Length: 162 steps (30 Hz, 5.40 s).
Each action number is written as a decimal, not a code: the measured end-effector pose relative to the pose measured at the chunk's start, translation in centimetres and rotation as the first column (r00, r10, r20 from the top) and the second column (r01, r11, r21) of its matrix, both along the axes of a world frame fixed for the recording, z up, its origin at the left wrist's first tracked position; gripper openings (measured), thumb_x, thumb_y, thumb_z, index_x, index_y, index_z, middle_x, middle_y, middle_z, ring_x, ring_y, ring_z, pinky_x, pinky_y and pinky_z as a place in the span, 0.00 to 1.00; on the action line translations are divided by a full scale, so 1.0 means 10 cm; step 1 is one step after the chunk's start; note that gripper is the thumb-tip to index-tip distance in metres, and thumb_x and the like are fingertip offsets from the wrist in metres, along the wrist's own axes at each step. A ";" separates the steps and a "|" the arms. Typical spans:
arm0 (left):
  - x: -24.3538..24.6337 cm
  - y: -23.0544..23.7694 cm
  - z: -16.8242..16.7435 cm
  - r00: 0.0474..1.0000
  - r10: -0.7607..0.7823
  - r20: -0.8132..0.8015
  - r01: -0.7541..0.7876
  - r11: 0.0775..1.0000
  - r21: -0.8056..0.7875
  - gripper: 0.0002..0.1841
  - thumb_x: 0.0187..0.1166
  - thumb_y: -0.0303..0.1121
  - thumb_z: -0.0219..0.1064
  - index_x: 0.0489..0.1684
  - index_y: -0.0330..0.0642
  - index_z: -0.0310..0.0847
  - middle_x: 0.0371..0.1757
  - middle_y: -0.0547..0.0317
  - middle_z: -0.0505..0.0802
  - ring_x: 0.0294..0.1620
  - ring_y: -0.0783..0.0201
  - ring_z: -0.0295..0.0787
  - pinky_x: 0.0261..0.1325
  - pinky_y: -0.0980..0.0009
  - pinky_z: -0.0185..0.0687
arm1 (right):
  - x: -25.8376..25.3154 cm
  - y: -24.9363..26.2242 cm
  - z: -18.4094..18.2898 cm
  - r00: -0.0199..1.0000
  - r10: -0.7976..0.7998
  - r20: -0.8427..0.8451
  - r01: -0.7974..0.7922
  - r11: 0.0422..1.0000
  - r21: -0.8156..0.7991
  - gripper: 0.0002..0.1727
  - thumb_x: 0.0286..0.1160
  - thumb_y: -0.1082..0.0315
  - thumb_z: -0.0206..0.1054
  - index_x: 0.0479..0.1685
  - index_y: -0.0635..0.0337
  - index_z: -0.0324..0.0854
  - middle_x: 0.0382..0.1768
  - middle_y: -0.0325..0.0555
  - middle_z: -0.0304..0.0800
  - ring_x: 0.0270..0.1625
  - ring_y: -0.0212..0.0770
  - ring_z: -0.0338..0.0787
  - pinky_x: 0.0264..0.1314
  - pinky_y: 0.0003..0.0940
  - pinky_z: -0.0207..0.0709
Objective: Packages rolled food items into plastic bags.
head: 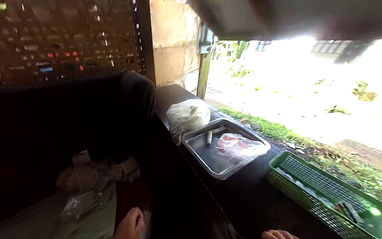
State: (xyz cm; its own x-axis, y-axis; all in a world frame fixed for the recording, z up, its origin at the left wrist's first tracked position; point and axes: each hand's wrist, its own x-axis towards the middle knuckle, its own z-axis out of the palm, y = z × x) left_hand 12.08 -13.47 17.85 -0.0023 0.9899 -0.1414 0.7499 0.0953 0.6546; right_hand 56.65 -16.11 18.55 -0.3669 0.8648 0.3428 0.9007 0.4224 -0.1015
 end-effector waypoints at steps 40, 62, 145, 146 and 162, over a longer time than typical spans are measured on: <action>3.06 -0.12 0.58 0.893 -0.274 0.357 0.429 0.757 -0.492 0.16 0.90 0.42 0.61 0.58 0.37 0.79 0.19 0.63 0.83 0.12 0.74 0.74 0.16 0.80 0.65 | 1.03 -0.43 0.72 0.644 -0.758 -0.104 0.216 0.311 -0.925 0.27 0.91 0.44 0.54 0.52 0.60 0.85 0.27 0.42 0.84 0.21 0.33 0.77 0.28 0.30 0.71; 2.89 -0.38 1.36 0.730 -0.652 0.203 0.499 0.713 0.493 0.08 0.75 0.35 0.74 0.36 0.39 0.90 0.49 0.57 0.93 0.48 0.75 0.86 0.48 0.81 0.79 | 1.24 -0.84 0.97 0.484 -0.110 -0.868 -0.210 0.948 -0.238 0.03 0.74 0.76 0.64 0.38 0.63 0.83 0.51 0.36 0.90 0.54 0.22 0.87 0.56 0.19 0.82; 3.37 0.10 0.55 0.891 -0.226 0.394 0.417 0.752 -0.511 0.13 0.90 0.36 0.61 0.56 0.33 0.79 0.24 0.61 0.86 0.15 0.75 0.77 0.18 0.81 0.66 | 1.06 -0.15 0.77 0.816 -0.366 -0.447 -0.056 0.719 -0.692 0.05 0.74 0.73 0.72 0.43 0.63 0.91 0.39 0.46 0.93 0.43 0.34 0.88 0.53 0.38 0.77; 3.36 0.10 0.55 0.887 -0.217 0.407 0.415 0.759 -0.502 0.12 0.89 0.35 0.62 0.55 0.33 0.79 0.23 0.61 0.86 0.15 0.75 0.77 0.17 0.81 0.66 | 1.03 -0.13 0.79 0.822 -0.380 -0.423 -0.044 0.699 -0.714 0.05 0.74 0.73 0.73 0.43 0.62 0.91 0.39 0.46 0.93 0.43 0.35 0.88 0.53 0.39 0.77; 3.34 0.07 0.49 0.842 -0.221 0.493 0.443 0.803 -0.397 0.07 0.86 0.30 0.65 0.50 0.34 0.81 0.36 0.56 0.89 0.16 0.76 0.75 0.16 0.82 0.64 | 0.92 0.25 0.70 0.880 -0.349 -0.323 -0.073 0.572 -0.817 0.05 0.75 0.72 0.73 0.44 0.63 0.88 0.38 0.45 0.89 0.40 0.35 0.82 0.49 0.39 0.72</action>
State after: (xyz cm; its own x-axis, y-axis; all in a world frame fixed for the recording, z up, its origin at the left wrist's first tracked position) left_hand 45.46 -12.75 22.74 0.4807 0.7177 -0.5039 0.4715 0.2729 0.8386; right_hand 65.81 -13.56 25.50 -0.2252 0.8769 -0.4246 0.7142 -0.1478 -0.6841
